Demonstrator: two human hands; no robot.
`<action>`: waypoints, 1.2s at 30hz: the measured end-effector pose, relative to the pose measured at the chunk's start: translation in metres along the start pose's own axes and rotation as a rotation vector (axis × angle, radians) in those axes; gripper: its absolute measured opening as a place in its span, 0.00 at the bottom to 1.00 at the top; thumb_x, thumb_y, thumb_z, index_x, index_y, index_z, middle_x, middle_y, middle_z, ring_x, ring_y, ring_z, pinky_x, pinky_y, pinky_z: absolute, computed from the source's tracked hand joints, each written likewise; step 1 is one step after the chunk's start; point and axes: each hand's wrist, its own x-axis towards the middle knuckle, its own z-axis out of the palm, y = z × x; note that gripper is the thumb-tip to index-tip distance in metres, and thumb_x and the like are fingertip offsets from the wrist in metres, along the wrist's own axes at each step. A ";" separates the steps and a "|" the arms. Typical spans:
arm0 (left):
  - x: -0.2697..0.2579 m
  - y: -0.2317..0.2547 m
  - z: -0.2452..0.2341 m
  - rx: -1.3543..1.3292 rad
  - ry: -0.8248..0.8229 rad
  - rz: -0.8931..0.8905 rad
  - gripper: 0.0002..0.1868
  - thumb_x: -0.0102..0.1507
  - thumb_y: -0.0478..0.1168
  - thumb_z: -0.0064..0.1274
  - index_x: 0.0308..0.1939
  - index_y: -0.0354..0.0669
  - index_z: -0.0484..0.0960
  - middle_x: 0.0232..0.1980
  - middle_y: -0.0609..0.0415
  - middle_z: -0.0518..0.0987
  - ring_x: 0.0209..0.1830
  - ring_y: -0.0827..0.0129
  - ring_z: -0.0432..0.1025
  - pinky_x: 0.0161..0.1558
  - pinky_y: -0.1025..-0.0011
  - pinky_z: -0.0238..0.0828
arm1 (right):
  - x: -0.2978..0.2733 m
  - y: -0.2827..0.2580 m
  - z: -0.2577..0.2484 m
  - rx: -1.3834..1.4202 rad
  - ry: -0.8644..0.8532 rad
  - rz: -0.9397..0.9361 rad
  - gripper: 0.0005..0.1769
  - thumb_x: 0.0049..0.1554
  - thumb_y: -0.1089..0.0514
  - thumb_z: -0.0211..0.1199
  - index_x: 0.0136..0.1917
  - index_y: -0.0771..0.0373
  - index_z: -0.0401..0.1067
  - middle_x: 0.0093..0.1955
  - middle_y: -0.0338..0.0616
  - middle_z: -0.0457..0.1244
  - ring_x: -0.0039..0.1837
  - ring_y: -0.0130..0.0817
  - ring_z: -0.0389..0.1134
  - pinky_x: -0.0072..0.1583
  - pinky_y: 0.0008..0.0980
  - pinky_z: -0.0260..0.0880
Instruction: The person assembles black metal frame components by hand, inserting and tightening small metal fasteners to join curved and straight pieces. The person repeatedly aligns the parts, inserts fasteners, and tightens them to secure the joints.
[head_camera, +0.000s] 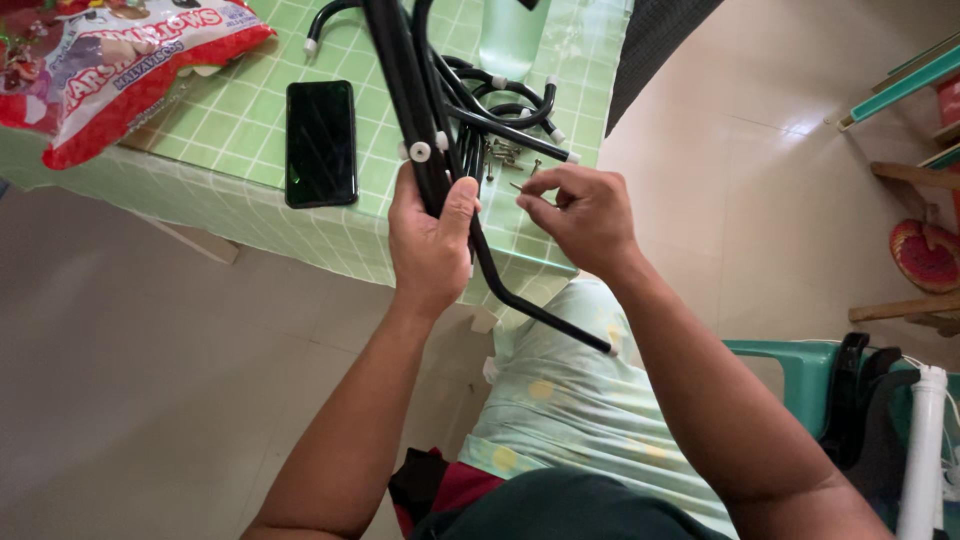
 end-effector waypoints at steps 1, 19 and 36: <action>0.001 -0.001 0.000 0.000 0.010 0.001 0.14 0.71 0.36 0.53 0.57 0.34 0.71 0.39 0.59 0.75 0.36 0.79 0.70 0.40 0.78 0.70 | 0.003 -0.001 0.001 -0.055 0.021 -0.104 0.06 0.54 0.60 0.74 0.44 0.60 0.80 0.42 0.39 0.71 0.37 0.30 0.68 0.42 0.28 0.69; 0.043 -0.009 -0.002 0.048 0.194 -0.073 0.11 0.71 0.43 0.51 0.48 0.38 0.72 0.32 0.59 0.75 0.25 0.79 0.69 0.26 0.77 0.69 | -0.032 -0.056 -0.030 -0.333 -0.169 -0.354 0.15 0.59 0.55 0.68 0.60 0.57 0.77 0.39 0.37 0.68 0.39 0.36 0.68 0.42 0.38 0.69; -0.024 0.020 0.020 -0.033 0.080 -0.387 0.19 0.70 0.42 0.45 0.62 0.40 0.66 0.27 0.58 0.68 0.18 0.78 0.65 0.17 0.76 0.65 | 0.084 -0.020 0.012 -0.466 -0.147 -0.411 0.15 0.60 0.54 0.63 0.58 0.59 0.78 0.47 0.46 0.71 0.48 0.47 0.72 0.47 0.47 0.71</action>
